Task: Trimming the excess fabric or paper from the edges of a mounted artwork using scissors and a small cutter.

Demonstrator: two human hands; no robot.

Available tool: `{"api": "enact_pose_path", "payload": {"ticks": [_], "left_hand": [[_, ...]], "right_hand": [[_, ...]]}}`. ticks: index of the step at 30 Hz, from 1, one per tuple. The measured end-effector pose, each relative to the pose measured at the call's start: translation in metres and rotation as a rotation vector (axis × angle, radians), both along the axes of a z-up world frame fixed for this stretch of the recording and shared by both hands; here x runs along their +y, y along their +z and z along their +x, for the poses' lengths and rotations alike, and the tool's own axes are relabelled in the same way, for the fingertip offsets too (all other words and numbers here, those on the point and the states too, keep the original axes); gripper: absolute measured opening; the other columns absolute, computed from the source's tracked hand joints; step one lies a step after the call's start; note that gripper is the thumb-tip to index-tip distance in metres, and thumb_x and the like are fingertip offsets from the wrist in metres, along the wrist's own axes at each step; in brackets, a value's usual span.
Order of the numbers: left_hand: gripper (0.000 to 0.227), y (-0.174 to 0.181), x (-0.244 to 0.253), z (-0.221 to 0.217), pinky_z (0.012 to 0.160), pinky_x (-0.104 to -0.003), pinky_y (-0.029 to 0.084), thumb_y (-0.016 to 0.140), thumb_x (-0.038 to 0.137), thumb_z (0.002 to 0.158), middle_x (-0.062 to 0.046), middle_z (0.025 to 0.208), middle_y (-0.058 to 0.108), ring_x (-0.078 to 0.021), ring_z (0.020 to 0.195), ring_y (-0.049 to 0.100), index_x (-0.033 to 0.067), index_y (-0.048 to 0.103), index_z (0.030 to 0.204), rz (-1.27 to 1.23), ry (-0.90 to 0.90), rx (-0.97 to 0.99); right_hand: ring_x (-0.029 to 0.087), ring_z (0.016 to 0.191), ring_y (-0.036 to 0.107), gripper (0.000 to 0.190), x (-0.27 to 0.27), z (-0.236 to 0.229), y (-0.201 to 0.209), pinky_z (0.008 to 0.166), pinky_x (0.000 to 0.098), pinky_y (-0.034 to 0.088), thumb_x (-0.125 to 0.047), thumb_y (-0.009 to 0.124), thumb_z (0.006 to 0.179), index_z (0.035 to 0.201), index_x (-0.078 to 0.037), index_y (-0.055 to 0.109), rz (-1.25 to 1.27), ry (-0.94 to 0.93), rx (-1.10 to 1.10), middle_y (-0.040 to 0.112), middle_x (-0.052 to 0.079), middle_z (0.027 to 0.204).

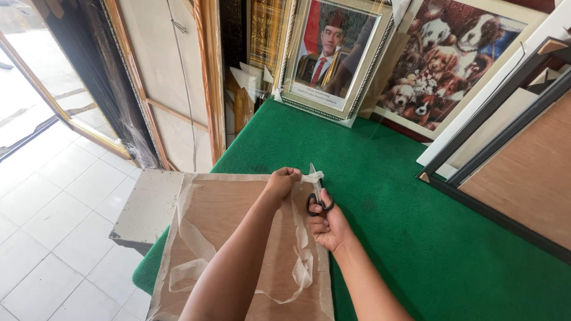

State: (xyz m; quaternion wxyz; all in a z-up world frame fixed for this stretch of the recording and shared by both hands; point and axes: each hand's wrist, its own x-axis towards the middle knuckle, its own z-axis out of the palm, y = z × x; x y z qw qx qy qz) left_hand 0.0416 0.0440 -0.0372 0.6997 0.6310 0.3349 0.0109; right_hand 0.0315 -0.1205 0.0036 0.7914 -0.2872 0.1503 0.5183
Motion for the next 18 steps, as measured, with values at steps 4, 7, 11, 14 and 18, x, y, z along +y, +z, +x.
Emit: {"api": "enact_pose_path", "payload": {"ticks": [4, 7, 11, 14, 18], "left_hand": [[0.013, 0.01, 0.01, -0.012, 0.063, -0.024, 0.038, 0.051, 0.017, 0.082, -0.003, 0.075, 0.053, -0.0138, 0.067, 0.05, 0.0078, 0.055, 0.09, -0.076, 0.116, -0.177], [0.014, 0.056, 0.013, -0.068, 0.081, -0.047, 0.043, 0.042, 0.028, 0.087, -0.019, 0.088, 0.06, -0.0412, 0.091, 0.056, 0.0197, 0.048, 0.097, 0.536, -0.043, -0.138], [0.043, 0.103, -0.017, -0.158, 0.083, -0.044, 0.042, 0.048, 0.05, 0.077, -0.013, 0.099, 0.05, -0.0344, 0.099, 0.052, 0.0218, 0.042, 0.108, 0.917, -0.522, 0.105], [0.062, 0.108, -0.047, -0.202, 0.086, -0.042, 0.036, 0.06, 0.058, 0.066, -0.008, 0.103, 0.041, -0.0302, 0.103, 0.044, 0.0268, 0.038, 0.115, 1.062, -0.793, 0.182], [0.019, 0.003, -0.058, -0.215, 0.069, -0.032, 0.035, 0.06, 0.032, 0.068, 0.003, 0.072, 0.044, -0.0174, 0.08, 0.047, 0.0221, 0.044, 0.069, 1.291, -0.518, -0.138]], "right_hand": [[-0.003, 0.036, 0.024, 0.037, -0.019, -0.004, 0.011, 0.024, 0.0072, 0.018, -0.049, 0.06, 0.079, 0.087, -0.013, 0.053, -0.253, 0.092, -0.235, 0.047, -0.007, 0.065], [0.01, 0.044, 0.043, 0.044, -0.048, -0.011, 0.036, 0.03, 0.0168, 0.031, -0.047, 0.066, 0.075, 0.082, -0.005, 0.056, -0.835, 0.212, -0.823, 0.061, 0.011, 0.067], [0.027, 0.084, 0.064, 0.06, -0.094, -0.013, 0.026, 0.068, 0.0359, 0.051, -0.064, 0.065, 0.06, 0.094, -0.015, 0.059, -1.643, 0.432, -1.191, 0.067, 0.005, 0.083], [0.021, 0.085, 0.065, 0.055, -0.114, -0.016, 0.012, 0.068, 0.0333, 0.052, -0.063, 0.063, 0.062, 0.098, -0.022, 0.058, -1.796, 0.429, -1.193, 0.067, -0.003, 0.086], [0.034, 0.098, 0.058, 0.053, -0.106, -0.047, 0.033, 0.079, 0.0476, 0.049, -0.031, 0.066, 0.07, 0.113, -0.007, 0.045, -1.681, 0.131, -1.221, 0.061, 0.01, 0.107]]}}
